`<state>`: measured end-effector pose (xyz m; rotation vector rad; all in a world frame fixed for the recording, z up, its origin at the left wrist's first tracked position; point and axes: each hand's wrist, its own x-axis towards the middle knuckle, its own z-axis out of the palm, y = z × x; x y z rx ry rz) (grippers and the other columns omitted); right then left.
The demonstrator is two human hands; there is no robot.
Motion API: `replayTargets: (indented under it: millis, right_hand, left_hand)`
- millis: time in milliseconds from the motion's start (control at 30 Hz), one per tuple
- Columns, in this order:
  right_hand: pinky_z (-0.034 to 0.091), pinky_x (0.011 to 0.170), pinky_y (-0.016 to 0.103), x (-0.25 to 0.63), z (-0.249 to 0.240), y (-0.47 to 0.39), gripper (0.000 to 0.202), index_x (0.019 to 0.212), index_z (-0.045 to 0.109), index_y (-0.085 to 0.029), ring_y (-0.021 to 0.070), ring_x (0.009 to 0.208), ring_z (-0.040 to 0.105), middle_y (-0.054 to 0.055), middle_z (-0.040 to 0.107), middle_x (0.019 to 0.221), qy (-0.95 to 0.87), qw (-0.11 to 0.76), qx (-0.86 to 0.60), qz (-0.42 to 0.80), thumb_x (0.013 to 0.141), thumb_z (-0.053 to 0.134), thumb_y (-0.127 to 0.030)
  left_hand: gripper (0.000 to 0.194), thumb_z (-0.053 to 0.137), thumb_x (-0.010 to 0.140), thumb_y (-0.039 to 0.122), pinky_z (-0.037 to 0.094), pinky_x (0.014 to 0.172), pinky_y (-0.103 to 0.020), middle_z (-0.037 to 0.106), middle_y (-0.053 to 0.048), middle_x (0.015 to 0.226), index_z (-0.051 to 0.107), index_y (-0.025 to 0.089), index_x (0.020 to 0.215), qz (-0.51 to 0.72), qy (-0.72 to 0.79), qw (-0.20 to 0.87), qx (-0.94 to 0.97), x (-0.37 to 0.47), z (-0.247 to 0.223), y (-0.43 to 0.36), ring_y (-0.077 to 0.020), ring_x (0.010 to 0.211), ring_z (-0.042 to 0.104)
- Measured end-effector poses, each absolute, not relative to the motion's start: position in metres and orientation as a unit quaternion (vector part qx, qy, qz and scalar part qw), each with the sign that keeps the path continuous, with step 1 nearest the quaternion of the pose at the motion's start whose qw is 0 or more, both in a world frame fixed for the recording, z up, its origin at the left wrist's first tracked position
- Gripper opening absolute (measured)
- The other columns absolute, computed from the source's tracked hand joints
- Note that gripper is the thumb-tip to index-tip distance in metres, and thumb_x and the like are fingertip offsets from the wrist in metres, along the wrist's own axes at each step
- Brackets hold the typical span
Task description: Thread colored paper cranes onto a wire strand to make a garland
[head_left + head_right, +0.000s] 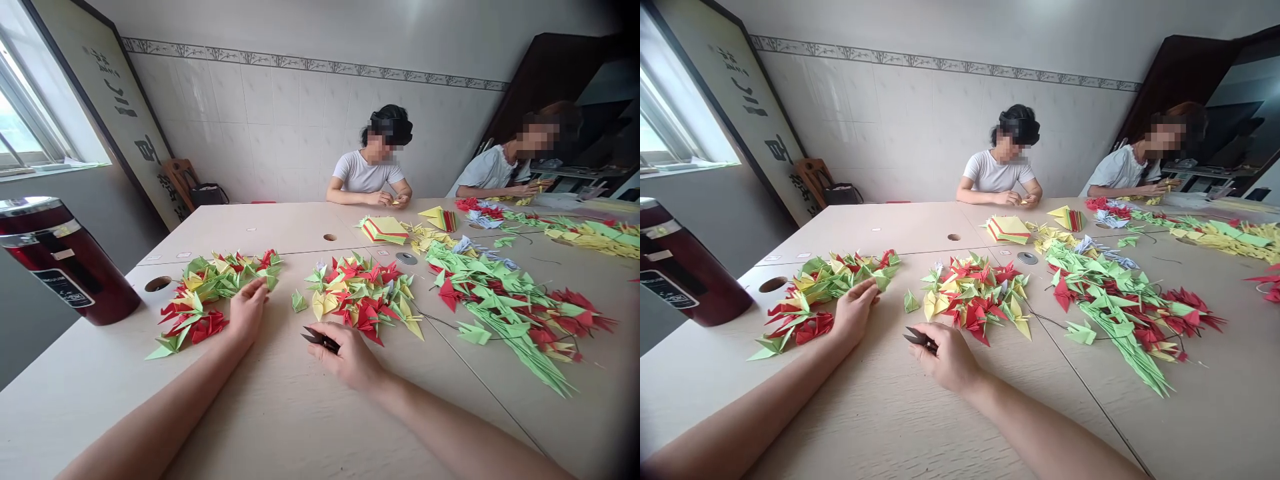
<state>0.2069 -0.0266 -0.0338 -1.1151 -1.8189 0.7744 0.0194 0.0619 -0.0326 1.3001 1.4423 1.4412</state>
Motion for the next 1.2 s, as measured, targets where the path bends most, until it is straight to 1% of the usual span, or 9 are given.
replayTargets:
  millis: [33,100,133,200,267,400,533,967,1200]
  right_hand:
    - [0.048,0.069,0.026,0.207,-0.033,-0.027,0.025,0.101,0.063,-0.015,0.0164,0.079,0.061,0.005,0.067,0.088,-0.722,0.425,-0.448,0.311,0.076,0.059,-0.02]
    - [0.047,0.07,0.026,0.207,-0.031,-0.027,0.024,0.1,0.062,-0.015,0.0166,0.08,0.06,0.005,0.066,0.087,-0.716,0.425,-0.454,0.317,0.078,0.058,-0.024]
    - [0.046,0.069,0.026,0.207,-0.03,-0.027,0.023,0.099,0.062,-0.016,0.0162,0.078,0.059,0.004,0.066,0.085,-0.716,0.424,-0.454,0.32,0.08,0.057,-0.025]
    - [0.045,0.065,0.024,0.207,-0.028,-0.027,0.018,0.095,0.062,-0.016,0.0147,0.074,0.057,0.002,0.064,0.08,-0.717,0.424,-0.451,0.321,0.082,0.055,-0.027]
    - [0.042,0.061,0.022,0.207,-0.026,-0.027,0.015,0.088,0.062,-0.017,0.0131,0.069,0.054,0.001,0.061,0.074,-0.719,0.426,-0.451,0.313,0.083,0.053,-0.028]
    - [0.042,0.061,0.023,0.208,-0.028,-0.025,0.017,0.088,0.063,-0.017,0.0131,0.069,0.053,0.001,0.06,0.074,-0.711,0.432,-0.464,0.304,0.084,0.052,-0.029]
    - [0.045,0.068,0.026,0.207,-0.031,-0.024,0.02,0.094,0.064,-0.016,0.0162,0.076,0.057,0.004,0.064,0.082,-0.703,0.435,-0.471,0.308,0.083,0.054,-0.03]
    - [0.046,0.064,0.025,0.209,-0.031,-0.025,0.02,0.087,0.067,-0.015,0.0157,0.07,0.058,0.004,0.065,0.075,-0.716,0.441,-0.468,0.27,0.084,0.052,-0.028]
    - [0.047,0.065,0.025,0.208,-0.033,-0.025,0.02,0.089,0.066,-0.015,0.0161,0.072,0.058,0.004,0.065,0.077,-0.717,0.438,-0.471,0.268,0.084,0.052,-0.028]
  left_hand:
    - [0.029,0.056,0.073,0.032,0.048,0.067,-0.025,0.064,-0.007,0.086,0.061,0.013,0.094,0.563,0.539,0.39,0.491,0.024,-0.033,0.048,-0.0156,0.077,0.061]
    - [0.021,0.068,0.064,0.024,0.046,0.064,-0.018,0.062,-0.003,0.08,0.061,0.014,0.081,0.579,0.434,0.571,0.387,0.034,-0.031,0.022,-0.012,0.077,0.061]
    - [0.019,0.071,0.062,0.021,0.046,0.062,-0.016,0.061,-0.001,0.077,0.059,0.014,0.076,0.566,0.404,0.627,0.35,0.038,-0.03,0.012,-0.0101,0.074,0.06]
    - [0.021,0.073,0.06,0.014,0.047,0.062,-0.015,0.06,0.0,0.075,0.057,0.014,0.074,0.539,0.37,0.691,0.309,0.045,-0.025,-0.001,-0.0077,0.07,0.059]
    - [0.025,0.071,0.062,0.009,0.049,0.064,-0.016,0.061,0.0,0.076,0.055,0.016,0.08,0.52,0.36,0.718,0.29,0.047,-0.021,-0.005,-0.0082,0.069,0.06]
    - [0.039,0.066,0.065,0.001,0.052,0.068,-0.021,0.062,-0.002,0.082,0.052,0.019,0.096,0.499,0.357,0.739,0.279,0.046,-0.019,0.0,-0.0101,0.073,0.062]
    - [0.041,0.064,0.066,-0.002,0.052,0.07,-0.02,0.061,-0.001,0.087,0.052,0.019,0.099,0.496,0.348,0.745,0.28,0.045,-0.019,-0.001,-0.0087,0.074,0.061]
    - [0.024,0.069,0.065,0.005,0.05,0.072,-0.019,0.059,0.001,0.081,0.057,0.016,0.082,0.489,0.328,0.747,0.311,0.046,-0.021,-0.002,-0.0081,0.075,0.058]
    - [0.023,0.071,0.063,0.006,0.049,0.073,-0.02,0.061,0.001,0.079,0.057,0.015,0.079,0.483,0.333,0.746,0.315,0.047,-0.02,-0.002,-0.0087,0.074,0.059]
